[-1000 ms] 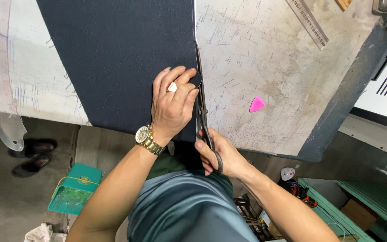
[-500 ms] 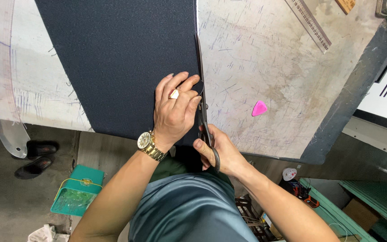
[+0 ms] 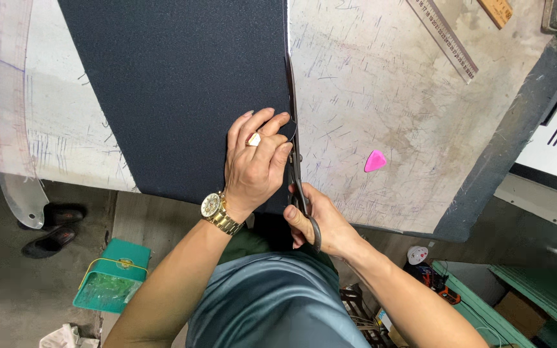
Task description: The person cuts dark fabric using shears, marks it with chalk along a ruler, and handles various fabric pattern components on a table.
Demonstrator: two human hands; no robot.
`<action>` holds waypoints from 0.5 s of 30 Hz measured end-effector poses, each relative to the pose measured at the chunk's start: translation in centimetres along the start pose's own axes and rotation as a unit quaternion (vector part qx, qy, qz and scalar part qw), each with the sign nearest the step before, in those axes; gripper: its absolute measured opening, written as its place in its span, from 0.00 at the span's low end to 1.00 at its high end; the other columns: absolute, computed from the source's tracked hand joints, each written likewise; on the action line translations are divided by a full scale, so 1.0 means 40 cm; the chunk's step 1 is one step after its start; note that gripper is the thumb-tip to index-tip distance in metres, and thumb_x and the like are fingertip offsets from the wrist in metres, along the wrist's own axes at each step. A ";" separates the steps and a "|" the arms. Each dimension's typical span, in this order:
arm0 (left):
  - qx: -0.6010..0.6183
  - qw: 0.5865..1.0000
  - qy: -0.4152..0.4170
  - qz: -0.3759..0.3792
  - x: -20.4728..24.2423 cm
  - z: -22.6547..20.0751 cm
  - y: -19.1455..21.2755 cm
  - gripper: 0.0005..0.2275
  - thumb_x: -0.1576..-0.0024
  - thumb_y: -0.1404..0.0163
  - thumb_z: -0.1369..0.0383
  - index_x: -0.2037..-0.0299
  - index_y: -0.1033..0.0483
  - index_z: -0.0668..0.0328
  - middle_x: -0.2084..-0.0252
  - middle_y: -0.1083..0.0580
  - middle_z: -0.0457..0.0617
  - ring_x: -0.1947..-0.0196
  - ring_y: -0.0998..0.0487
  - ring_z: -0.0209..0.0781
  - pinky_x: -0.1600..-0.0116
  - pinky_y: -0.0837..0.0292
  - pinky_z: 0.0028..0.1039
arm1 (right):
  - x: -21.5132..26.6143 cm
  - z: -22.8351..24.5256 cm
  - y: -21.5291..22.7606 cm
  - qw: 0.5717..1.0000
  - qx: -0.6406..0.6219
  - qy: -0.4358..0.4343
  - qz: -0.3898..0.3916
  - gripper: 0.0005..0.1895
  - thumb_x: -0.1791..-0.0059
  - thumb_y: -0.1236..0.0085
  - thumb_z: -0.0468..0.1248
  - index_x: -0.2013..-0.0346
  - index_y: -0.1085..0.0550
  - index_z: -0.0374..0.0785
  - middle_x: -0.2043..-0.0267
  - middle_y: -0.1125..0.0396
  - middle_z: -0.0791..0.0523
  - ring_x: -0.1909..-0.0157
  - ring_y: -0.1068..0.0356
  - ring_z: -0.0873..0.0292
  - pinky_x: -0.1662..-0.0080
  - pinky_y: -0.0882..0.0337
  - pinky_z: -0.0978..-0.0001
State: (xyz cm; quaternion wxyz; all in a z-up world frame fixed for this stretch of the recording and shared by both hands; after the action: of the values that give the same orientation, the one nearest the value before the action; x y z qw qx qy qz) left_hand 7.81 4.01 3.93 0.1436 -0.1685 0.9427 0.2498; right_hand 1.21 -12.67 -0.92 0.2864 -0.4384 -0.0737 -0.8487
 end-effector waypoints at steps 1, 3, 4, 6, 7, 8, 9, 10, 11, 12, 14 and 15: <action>0.002 1.000 0.001 -0.001 -0.001 0.000 0.000 0.05 0.35 0.50 0.69 0.62 0.27 0.60 0.44 0.22 0.53 0.40 0.26 0.55 0.32 0.41 0.49 | 0.000 -0.001 -0.001 1.000 -0.001 -0.002 0.002 0.33 0.49 0.41 0.51 0.45 0.35 0.24 0.88 0.36 0.50 0.85 0.28 0.56 0.78 0.25 0.67; 0.002 1.000 0.002 0.000 -0.001 0.000 0.000 0.05 0.35 0.50 0.69 0.62 0.27 0.60 0.44 0.22 0.53 0.40 0.26 0.55 0.32 0.41 0.49 | 0.003 0.006 0.001 1.000 0.008 -0.004 0.003 0.33 0.49 0.41 0.52 0.45 0.34 0.25 0.88 0.35 0.50 0.84 0.28 0.55 0.77 0.25 0.68; 0.002 1.000 0.002 0.000 0.000 0.001 0.001 0.05 0.35 0.50 0.69 0.62 0.27 0.60 0.44 0.22 0.53 0.40 0.26 0.56 0.32 0.41 0.49 | 0.004 0.010 0.002 1.000 0.017 -0.006 0.004 0.32 0.49 0.42 0.53 0.45 0.33 0.26 0.87 0.35 0.50 0.84 0.28 0.55 0.77 0.25 0.68; 0.001 1.000 0.004 0.000 -0.002 0.001 0.001 0.05 0.35 0.49 0.69 0.62 0.27 0.60 0.44 0.22 0.53 0.40 0.26 0.55 0.32 0.41 0.49 | 0.003 0.008 0.004 1.000 0.018 -0.013 0.001 0.33 0.49 0.41 0.53 0.45 0.33 0.26 0.87 0.35 0.50 0.84 0.28 0.55 0.77 0.25 0.68; 0.001 1.000 0.005 0.000 -0.002 0.001 0.001 0.05 0.36 0.49 0.69 0.62 0.27 0.60 0.44 0.22 0.52 0.40 0.26 0.55 0.32 0.41 0.49 | 0.003 0.005 0.006 1.000 0.019 -0.020 -0.003 0.33 0.50 0.40 0.52 0.45 0.34 0.26 0.87 0.35 0.50 0.85 0.28 0.55 0.77 0.25 0.69; 0.002 1.000 0.006 0.001 -0.002 0.002 0.001 0.05 0.36 0.49 0.69 0.62 0.27 0.60 0.44 0.22 0.52 0.40 0.26 0.55 0.32 0.41 0.49 | 0.003 0.010 0.005 1.000 0.019 -0.021 -0.004 0.33 0.50 0.40 0.52 0.45 0.34 0.26 0.87 0.35 0.50 0.85 0.28 0.55 0.77 0.25 0.69; 0.001 1.000 0.005 0.002 -0.001 0.002 0.000 0.05 0.36 0.49 0.69 0.62 0.27 0.60 0.44 0.22 0.52 0.40 0.26 0.55 0.32 0.41 0.49 | 0.004 0.016 0.005 0.999 0.025 -0.021 -0.006 0.33 0.49 0.40 0.52 0.45 0.34 0.25 0.87 0.35 0.50 0.85 0.28 0.55 0.78 0.26 0.69; 0.000 1.000 0.005 0.002 -0.001 0.002 0.000 0.05 0.36 0.49 0.69 0.62 0.27 0.59 0.44 0.22 0.52 0.40 0.26 0.55 0.32 0.41 0.49 | 0.003 0.023 0.006 0.999 0.032 -0.021 -0.008 0.33 0.49 0.41 0.52 0.45 0.34 0.25 0.88 0.35 0.49 0.85 0.28 0.55 0.78 0.26 0.70; 0.000 1.000 0.005 0.002 0.000 0.002 -0.001 0.05 0.36 0.49 0.69 0.62 0.27 0.59 0.44 0.22 0.52 0.40 0.26 0.55 0.32 0.41 0.49 | 0.004 0.028 0.004 0.999 0.032 -0.021 -0.008 0.33 0.49 0.41 0.52 0.45 0.34 0.25 0.88 0.35 0.49 0.85 0.28 0.55 0.78 0.26 0.70; -0.001 1.000 0.004 0.002 0.000 0.002 -0.001 0.05 0.36 0.49 0.69 0.62 0.27 0.59 0.43 0.22 0.52 0.40 0.26 0.55 0.32 0.41 0.49 | 0.005 0.032 0.005 0.999 0.036 -0.024 -0.014 0.32 0.49 0.40 0.52 0.45 0.34 0.25 0.87 0.35 0.49 0.85 0.28 0.55 0.78 0.26 0.70; -0.001 1.000 0.003 0.001 0.000 0.002 -0.001 0.05 0.36 0.49 0.69 0.62 0.26 0.59 0.43 0.22 0.52 0.40 0.26 0.55 0.32 0.41 0.49 | 0.005 0.036 0.006 0.999 0.040 -0.028 -0.020 0.32 0.50 0.39 0.52 0.46 0.33 0.26 0.86 0.35 0.49 0.85 0.28 0.55 0.78 0.26 0.69; -0.001 1.000 0.003 0.001 0.000 0.002 -0.001 0.05 0.36 0.49 0.69 0.62 0.26 0.59 0.43 0.22 0.52 0.40 0.26 0.55 0.32 0.41 0.49 | 0.004 0.037 0.006 0.998 0.047 -0.029 -0.023 0.32 0.50 0.40 0.52 0.46 0.33 0.26 0.86 0.34 0.49 0.85 0.28 0.55 0.78 0.25 0.70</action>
State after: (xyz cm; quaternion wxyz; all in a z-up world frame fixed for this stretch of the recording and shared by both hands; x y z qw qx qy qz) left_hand 7.83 4.02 3.82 0.1402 -0.1680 0.9430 0.2505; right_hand 2.31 -12.41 0.06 0.2853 -0.4468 -0.1315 -0.8377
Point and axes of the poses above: each hand's wrist, its own x-axis away from the middle knuckle, its own y-axis out of the back of the hand, z = x × y, the point moved 9 cm from there along -x, towards the middle knuckle
